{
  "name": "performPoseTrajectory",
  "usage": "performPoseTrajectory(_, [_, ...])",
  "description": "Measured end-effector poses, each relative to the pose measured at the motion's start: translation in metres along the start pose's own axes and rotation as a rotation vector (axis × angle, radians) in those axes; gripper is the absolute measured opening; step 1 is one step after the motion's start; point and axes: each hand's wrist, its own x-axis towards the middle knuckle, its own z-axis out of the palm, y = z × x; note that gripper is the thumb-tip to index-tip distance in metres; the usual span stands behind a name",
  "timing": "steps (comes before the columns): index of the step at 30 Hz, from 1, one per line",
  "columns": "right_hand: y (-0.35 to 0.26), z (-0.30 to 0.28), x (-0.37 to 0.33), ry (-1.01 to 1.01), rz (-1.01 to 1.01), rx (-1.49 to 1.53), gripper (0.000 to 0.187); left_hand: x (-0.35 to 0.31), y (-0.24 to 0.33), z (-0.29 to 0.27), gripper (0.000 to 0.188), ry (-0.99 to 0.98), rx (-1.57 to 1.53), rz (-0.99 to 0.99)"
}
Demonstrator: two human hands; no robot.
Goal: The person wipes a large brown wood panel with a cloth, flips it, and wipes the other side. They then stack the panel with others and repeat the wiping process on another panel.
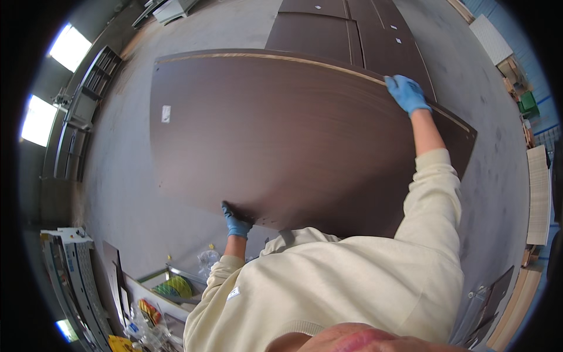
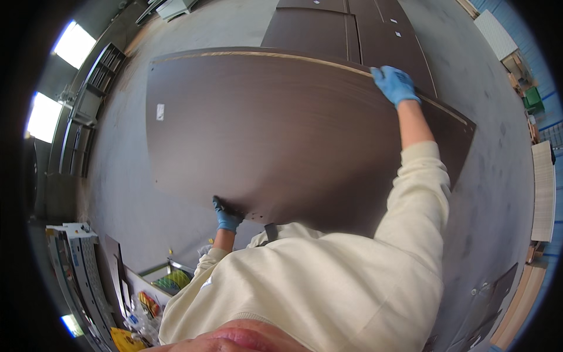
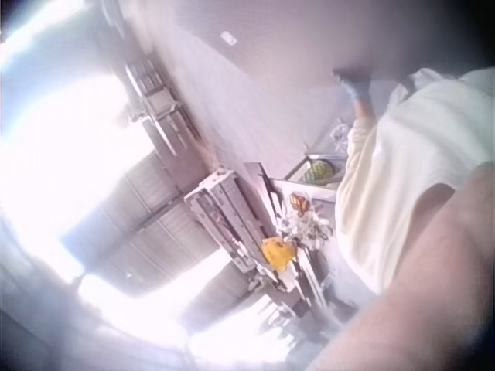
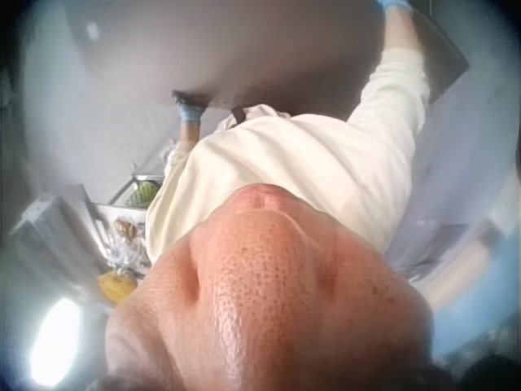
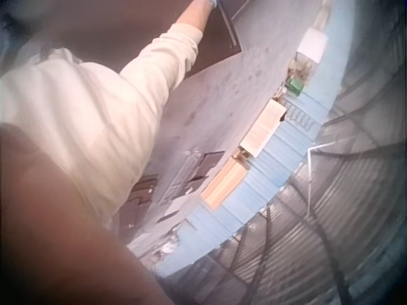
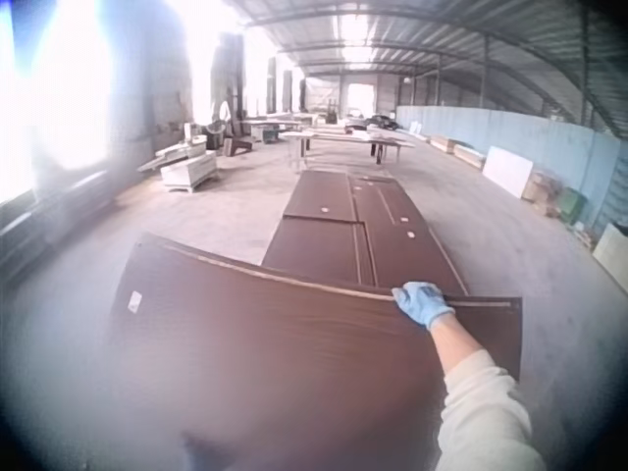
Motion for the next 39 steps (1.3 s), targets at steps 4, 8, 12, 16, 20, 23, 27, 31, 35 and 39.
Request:
performPoseTrajectory(4, [-0.062, 0.053, 0.085, 0.096, -0.039, 0.003, 0.057, 0.03, 0.064, 0.023, 0.09, 0.138, 0.023, 0.031])
performPoseTrajectory(8, [-0.127, 0.096, 0.151, -0.002, -0.103, 0.014, 0.054, 0.049, 0.114, 0.009, 0.094, 0.185, 0.035, 0.025])
performPoseTrajectory(12, [-0.182, 0.123, 0.192, -0.079, -0.116, 0.007, 0.055, 0.069, 0.134, -0.007, 0.101, 0.13, 0.019, 0.043])
performPoseTrajectory(16, [-0.213, 0.125, 0.2, -0.141, -0.083, -0.02, 0.055, 0.08, 0.157, -0.018, 0.1, 0.168, 0.001, -0.043])
performPoseTrajectory(20, [-0.263, 0.143, 0.198, -0.132, -0.025, -0.069, 0.053, 0.134, 0.212, -0.041, 0.1, 0.21, 0.076, -0.143])
performPoseTrajectory(23, [-0.302, 0.145, 0.177, -0.108, 0.081, -0.091, 0.053, 0.18, 0.268, -0.056, 0.102, 0.145, 0.111, -0.209])
performPoseTrajectory(27, [-0.335, 0.155, 0.136, -0.089, 0.21, -0.16, 0.054, 0.229, 0.354, -0.073, 0.112, 0.094, 0.255, -0.371])
performPoseTrajectory(31, [-0.339, 0.144, 0.095, -0.045, 0.293, -0.191, 0.053, 0.273, 0.396, -0.057, 0.106, 0.133, 0.287, -0.401])
performPoseTrajectory(35, [-0.32, 0.119, 0.051, -0.024, 0.412, -0.227, 0.053, 0.313, 0.407, -0.008, 0.097, 0.001, 0.371, -0.424])
performPoseTrajectory(39, [-0.288, 0.103, 0.005, -0.036, 0.532, -0.236, 0.059, 0.362, 0.412, 0.061, 0.084, -0.147, 0.519, -0.414])
